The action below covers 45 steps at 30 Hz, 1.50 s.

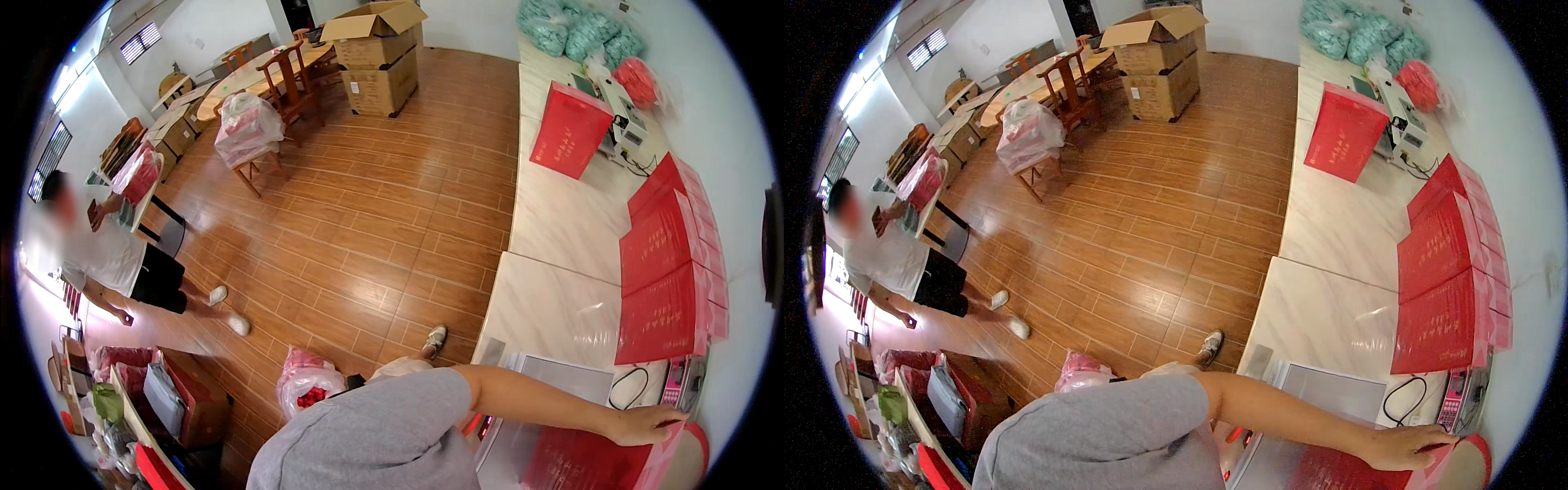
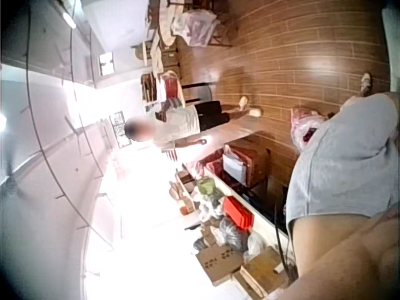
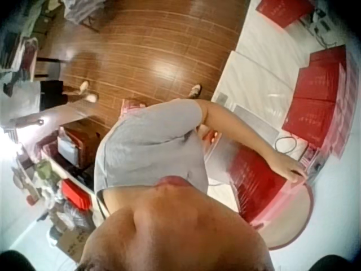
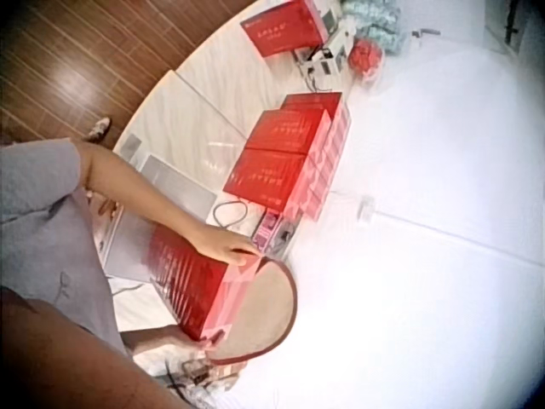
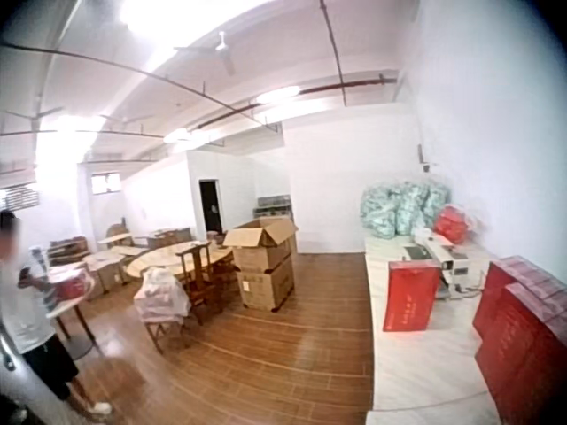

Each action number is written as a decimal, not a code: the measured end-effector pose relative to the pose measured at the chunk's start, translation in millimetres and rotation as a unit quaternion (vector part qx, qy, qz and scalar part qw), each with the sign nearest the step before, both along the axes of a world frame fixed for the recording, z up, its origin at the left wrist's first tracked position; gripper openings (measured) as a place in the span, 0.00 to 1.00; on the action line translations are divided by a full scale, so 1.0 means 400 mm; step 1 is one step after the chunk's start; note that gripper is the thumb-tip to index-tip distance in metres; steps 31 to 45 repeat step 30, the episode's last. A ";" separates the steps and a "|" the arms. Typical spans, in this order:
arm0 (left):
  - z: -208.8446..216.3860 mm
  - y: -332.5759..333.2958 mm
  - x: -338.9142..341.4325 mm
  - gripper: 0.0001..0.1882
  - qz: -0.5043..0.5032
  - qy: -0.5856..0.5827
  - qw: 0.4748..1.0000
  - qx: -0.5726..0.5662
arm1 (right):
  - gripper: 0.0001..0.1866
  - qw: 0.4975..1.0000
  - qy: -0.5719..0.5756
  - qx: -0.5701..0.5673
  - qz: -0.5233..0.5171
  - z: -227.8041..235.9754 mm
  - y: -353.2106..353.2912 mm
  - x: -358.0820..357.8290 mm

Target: The person picks up red boxes and places them inside a cardboard carton. The person then picks up a red box from a stack on a table and places it on a digital scale.

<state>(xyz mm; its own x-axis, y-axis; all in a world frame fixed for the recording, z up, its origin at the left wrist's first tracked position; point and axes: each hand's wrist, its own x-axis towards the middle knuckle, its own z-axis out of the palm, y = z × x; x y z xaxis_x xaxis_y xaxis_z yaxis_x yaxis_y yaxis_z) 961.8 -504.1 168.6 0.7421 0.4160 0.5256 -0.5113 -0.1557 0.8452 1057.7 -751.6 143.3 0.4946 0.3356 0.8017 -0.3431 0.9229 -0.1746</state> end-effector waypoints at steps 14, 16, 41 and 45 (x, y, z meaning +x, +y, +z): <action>0.012 -0.011 0.005 0.31 -0.034 0.018 0.999 -0.020 | 0.32 0.703 -0.224 -0.320 -0.594 0.153 -0.053 -0.117; 0.023 0.001 -0.024 0.31 -0.045 0.053 0.997 -0.036 | 0.30 0.561 -0.257 -0.378 -0.690 0.240 -0.031 -0.170; 0.016 0.195 -0.067 0.30 0.040 0.044 0.998 -0.007 | 0.47 0.674 -0.378 -0.264 -0.577 0.476 0.063 -0.204; 0.016 0.195 -0.067 0.30 0.040 0.044 0.998 -0.007 | 0.47 0.674 -0.378 -0.264 -0.577 0.476 0.063 -0.204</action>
